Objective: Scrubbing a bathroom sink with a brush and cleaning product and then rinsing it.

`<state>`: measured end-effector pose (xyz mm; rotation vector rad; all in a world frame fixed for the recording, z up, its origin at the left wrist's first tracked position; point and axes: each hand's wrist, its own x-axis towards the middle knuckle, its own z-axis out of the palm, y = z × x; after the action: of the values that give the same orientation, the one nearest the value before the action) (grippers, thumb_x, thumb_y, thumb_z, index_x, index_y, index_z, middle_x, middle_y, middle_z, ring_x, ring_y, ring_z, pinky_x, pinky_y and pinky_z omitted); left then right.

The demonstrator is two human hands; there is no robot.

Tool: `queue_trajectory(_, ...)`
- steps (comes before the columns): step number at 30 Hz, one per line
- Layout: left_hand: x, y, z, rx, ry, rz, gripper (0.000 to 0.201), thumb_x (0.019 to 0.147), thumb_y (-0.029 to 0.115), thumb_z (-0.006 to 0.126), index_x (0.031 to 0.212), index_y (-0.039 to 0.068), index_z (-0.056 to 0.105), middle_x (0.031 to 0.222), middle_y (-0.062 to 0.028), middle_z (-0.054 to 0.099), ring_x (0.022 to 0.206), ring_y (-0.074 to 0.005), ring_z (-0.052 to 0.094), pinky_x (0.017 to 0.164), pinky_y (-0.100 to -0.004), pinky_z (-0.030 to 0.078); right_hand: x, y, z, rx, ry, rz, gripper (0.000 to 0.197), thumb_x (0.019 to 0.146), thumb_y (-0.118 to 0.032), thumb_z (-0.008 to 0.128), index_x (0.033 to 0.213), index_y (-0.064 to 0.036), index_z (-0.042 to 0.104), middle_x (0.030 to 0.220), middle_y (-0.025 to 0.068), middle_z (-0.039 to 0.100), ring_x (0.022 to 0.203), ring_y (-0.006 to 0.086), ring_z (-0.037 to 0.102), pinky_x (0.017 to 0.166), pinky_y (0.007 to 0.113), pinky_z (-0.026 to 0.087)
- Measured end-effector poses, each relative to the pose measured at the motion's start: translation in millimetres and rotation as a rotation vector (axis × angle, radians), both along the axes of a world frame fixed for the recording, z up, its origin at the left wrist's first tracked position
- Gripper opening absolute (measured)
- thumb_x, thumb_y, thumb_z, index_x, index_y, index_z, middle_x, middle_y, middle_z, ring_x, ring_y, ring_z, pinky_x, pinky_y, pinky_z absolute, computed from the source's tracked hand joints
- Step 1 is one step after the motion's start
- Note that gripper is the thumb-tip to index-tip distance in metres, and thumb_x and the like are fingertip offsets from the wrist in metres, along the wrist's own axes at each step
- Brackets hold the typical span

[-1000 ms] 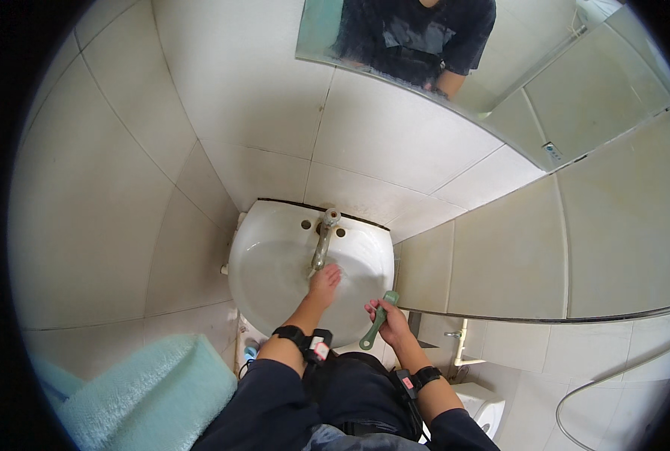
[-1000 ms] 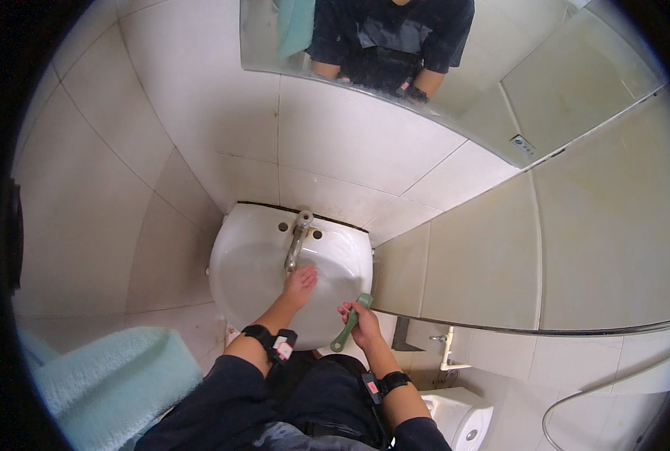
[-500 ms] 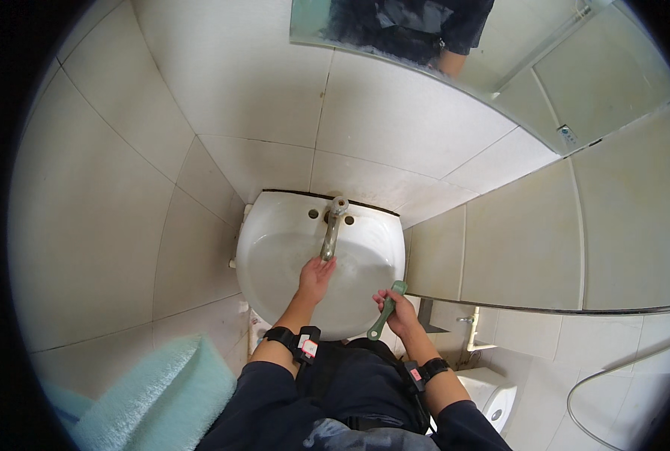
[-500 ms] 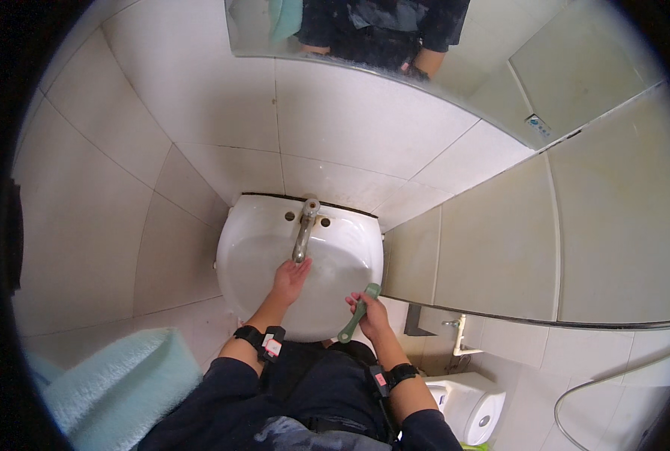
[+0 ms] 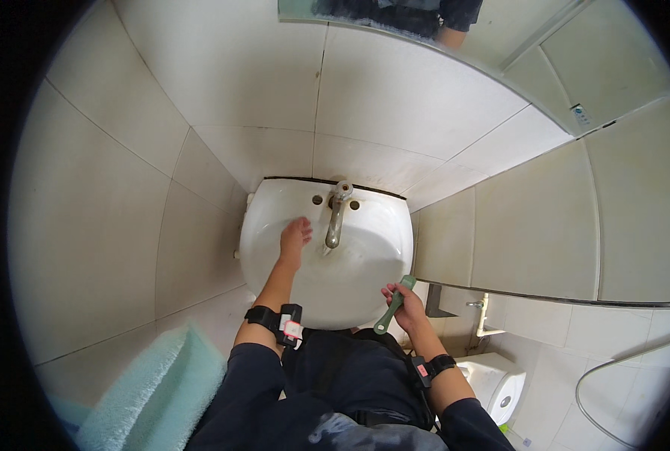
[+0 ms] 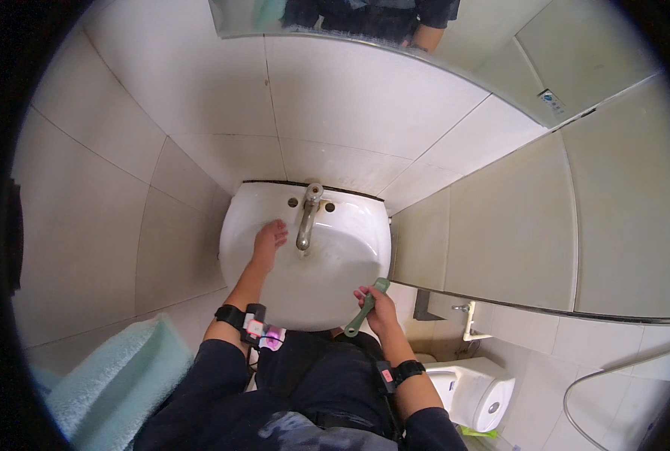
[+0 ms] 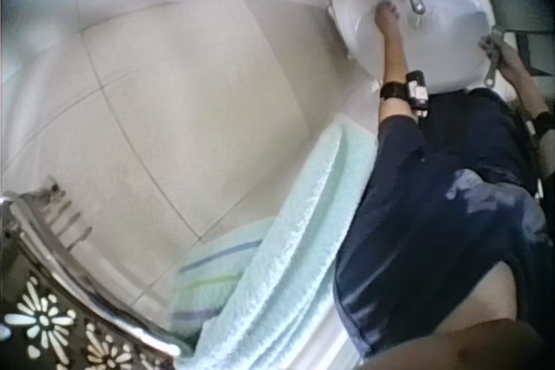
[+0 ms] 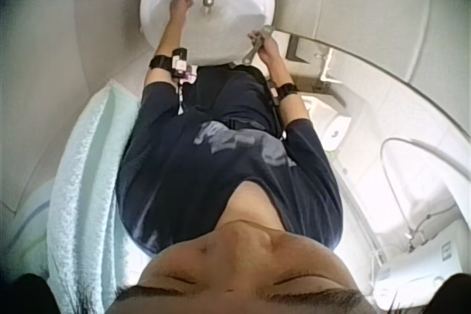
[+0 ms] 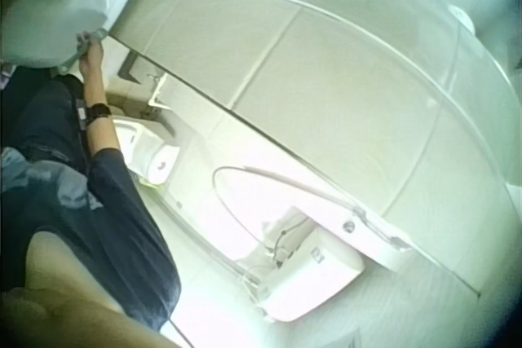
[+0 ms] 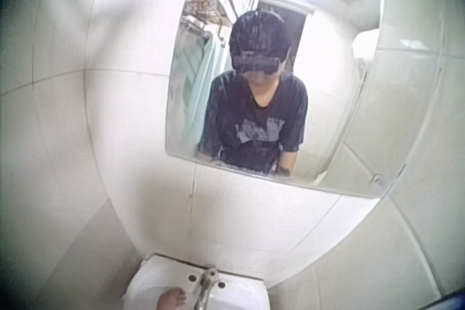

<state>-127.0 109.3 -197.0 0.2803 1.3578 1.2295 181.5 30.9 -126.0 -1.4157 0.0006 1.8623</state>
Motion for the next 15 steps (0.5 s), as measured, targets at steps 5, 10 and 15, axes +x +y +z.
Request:
queue_trajectory(5,-25,-83,-139,-0.222,0.557,-0.42,0.024,0.088,0.022,0.052,0.1,0.002,0.057,0.079,-0.0077,0.061,0.073,-0.0227,0.061,0.068,-0.0384,0.05,-29,-10,-2,-0.03,0.034,0.086,0.018,0.09,-0.012,0.054,0.102,-0.0013,0.048,0.098,0.0115,0.059,0.094,0.0269,0.06,0.067,0.028,0.049)
queue_trajectory(10,50,-44,-62,-0.145,1.006,-0.831,0.036,0.086,0.015,0.046,0.122,0.01,0.05,0.102,-0.0186,0.062,0.092,-0.0381,0.06,0.082,-0.0449,0.047,14,-17,10,-0.051,-0.119,0.018,0.019,0.09,-0.013,0.054,0.104,-0.0028,0.048,0.101,0.0117,0.059,0.095,0.0265,0.06,0.067,0.028,0.048)
queue_trajectory(15,33,-25,-71,-0.357,1.07,-0.959,0.028,0.086,0.016,0.049,0.11,0.001,0.051,0.104,-0.0196,0.061,0.095,-0.038,0.059,0.085,-0.0449,0.047,12,-24,18,-0.036,-0.154,0.02,0.024,0.091,-0.015,0.054,0.109,-0.001,0.046,0.104,0.013,0.057,0.096,0.0275,0.06,0.068,0.03,0.047)
